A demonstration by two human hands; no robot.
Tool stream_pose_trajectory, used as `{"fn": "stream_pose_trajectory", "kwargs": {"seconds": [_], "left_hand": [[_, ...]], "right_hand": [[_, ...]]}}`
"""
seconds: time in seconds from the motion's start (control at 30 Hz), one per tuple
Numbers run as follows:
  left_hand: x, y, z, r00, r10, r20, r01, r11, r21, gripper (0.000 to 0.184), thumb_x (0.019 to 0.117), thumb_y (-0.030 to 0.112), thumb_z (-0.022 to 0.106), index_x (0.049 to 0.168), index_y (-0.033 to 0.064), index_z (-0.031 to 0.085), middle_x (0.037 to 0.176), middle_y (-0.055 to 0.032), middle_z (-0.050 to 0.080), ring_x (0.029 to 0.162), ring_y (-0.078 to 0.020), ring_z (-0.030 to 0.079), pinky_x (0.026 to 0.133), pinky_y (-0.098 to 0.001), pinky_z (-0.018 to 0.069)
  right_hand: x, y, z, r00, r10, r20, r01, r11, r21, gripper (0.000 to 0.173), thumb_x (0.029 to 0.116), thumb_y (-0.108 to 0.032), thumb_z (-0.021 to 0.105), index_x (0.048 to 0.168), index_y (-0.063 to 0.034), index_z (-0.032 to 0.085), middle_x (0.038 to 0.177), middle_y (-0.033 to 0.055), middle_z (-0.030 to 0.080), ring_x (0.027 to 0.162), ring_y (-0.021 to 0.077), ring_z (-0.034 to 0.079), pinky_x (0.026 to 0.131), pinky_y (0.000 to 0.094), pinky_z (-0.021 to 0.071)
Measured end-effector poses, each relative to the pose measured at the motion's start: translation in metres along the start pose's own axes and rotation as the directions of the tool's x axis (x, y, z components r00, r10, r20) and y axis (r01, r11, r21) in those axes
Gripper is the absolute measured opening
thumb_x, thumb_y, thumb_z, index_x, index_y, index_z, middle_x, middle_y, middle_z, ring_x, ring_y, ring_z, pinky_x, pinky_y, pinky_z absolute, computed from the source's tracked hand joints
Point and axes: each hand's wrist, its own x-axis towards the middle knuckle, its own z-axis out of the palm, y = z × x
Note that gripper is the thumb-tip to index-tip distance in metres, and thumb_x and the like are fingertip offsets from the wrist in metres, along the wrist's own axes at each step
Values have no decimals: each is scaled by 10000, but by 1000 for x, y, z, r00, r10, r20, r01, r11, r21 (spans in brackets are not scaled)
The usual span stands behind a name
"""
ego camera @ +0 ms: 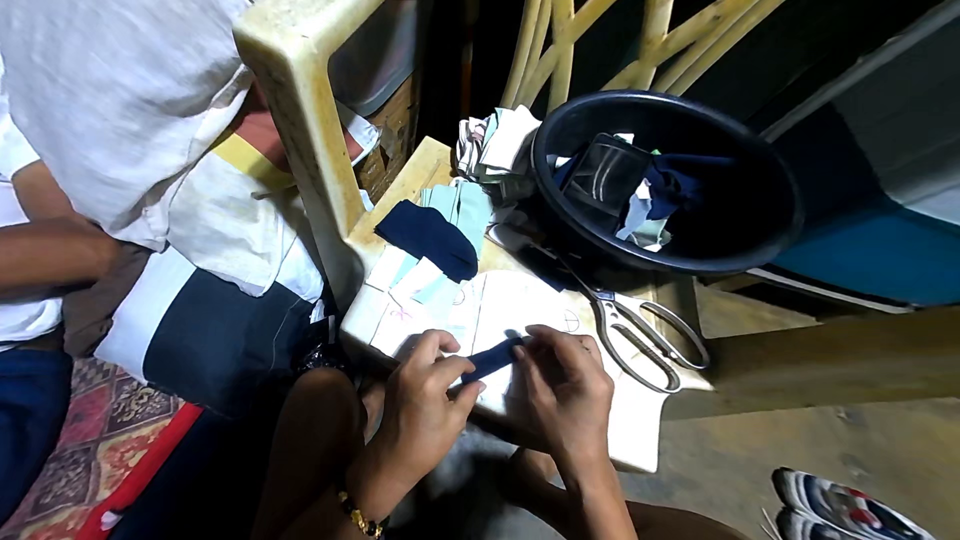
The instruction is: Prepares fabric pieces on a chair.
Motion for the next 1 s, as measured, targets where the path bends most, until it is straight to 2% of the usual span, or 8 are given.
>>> {"fn": "stream_pose_trajectory", "kwargs": {"seconds": [0.1, 0.2, 0.37, 0.53, 0.67, 0.77, 0.87, 1.0], "left_hand": [[0, 1, -1, 1000, -8, 7, 8, 1000, 8, 133, 773, 122, 825, 873, 45, 783, 1039, -153, 680, 756, -116, 648, 677, -203, 553], [1, 0, -1, 1000, 1, 3, -1, 1000, 7, 136, 771, 126, 825, 872, 46, 784, 1032, -152, 680, 754, -113, 648, 675, -201, 552], [2, -1, -1, 1000, 16, 3, -16, 1000, -2, 114, 774, 93, 796, 874, 40, 785, 1038, -163, 680, 752, -117, 650, 679, -205, 553], [2, -1, -2, 1000, 8, 9, -8, 1000, -6, 107, 771, 94, 803, 866, 48, 785, 1036, -156, 674, 759, -112, 647, 687, -199, 550], [2, -1, -5, 999, -6, 41, 8, 1000, -29, 124, 755, 95, 821, 862, 40, 789, 1026, -161, 681, 765, -119, 654, 682, -200, 553], [11, 3, -14, 999, -15, 48, 12, 998, 54, 95, 805, 79, 770, 891, 45, 791, 1043, -139, 708, 851, -194, 691, 745, -307, 584], [29, 2, -20, 996, 64, 58, -78, 954, 290, 261, 912, 25, 606, 1083, 79, 796, 1208, -79, 729, 1128, -340, 654, 920, -472, 536], [41, -9, -20, 968, 120, 219, -192, 919, 345, 379, 882, -115, 551, 1113, 70, 787, 1280, -61, 716, 1241, -400, 605, 919, -576, 487]], "right_hand": [[1, 0, 1, 1000, -27, -14, 26, 998, -52, 181, 859, -70, 674, 998, 29, 733, 817, 79, 700, 811, 162, 602, 800, 266, 449], [1, -4, -1, 992, -122, -37, 115, 982, -152, 163, 873, -60, 651, 974, 15, 754, 921, 171, 678, 885, 277, 623, 816, 315, 502], [-5, -29, -1, 974, -227, -21, 224, 971, -84, 145, 914, -12, 617, 923, 30, 756, 952, 184, 708, 965, 235, 659, 917, 225, 506], [-17, -25, 12, 984, -151, 94, 161, 980, -113, 157, 884, -96, 656, 901, 17, 765, 994, 169, 717, 971, 275, 667, 897, 270, 528], [-18, -19, 11, 986, -128, 105, 136, 988, -76, 189, 886, -141, 677, 927, 20, 766, 1029, 175, 716, 994, 275, 668, 909, 270, 528], [-19, -19, 11, 988, -113, 102, 121, 990, -67, 193, 875, -144, 688, 936, 20, 770, 1044, 177, 715, 1002, 279, 666, 906, 273, 532], [-20, -19, 13, 989, -115, 95, 122, 990, -74, 189, 868, -135, 691, 932, 24, 769, 1046, 175, 716, 992, 285, 677, 891, 292, 549], [-20, -20, 15, 988, -129, 82, 135, 989, -66, 176, 858, -121, 684, 920, 23, 766, 1027, 165, 719, 977, 300, 678, 887, 317, 551]]}}
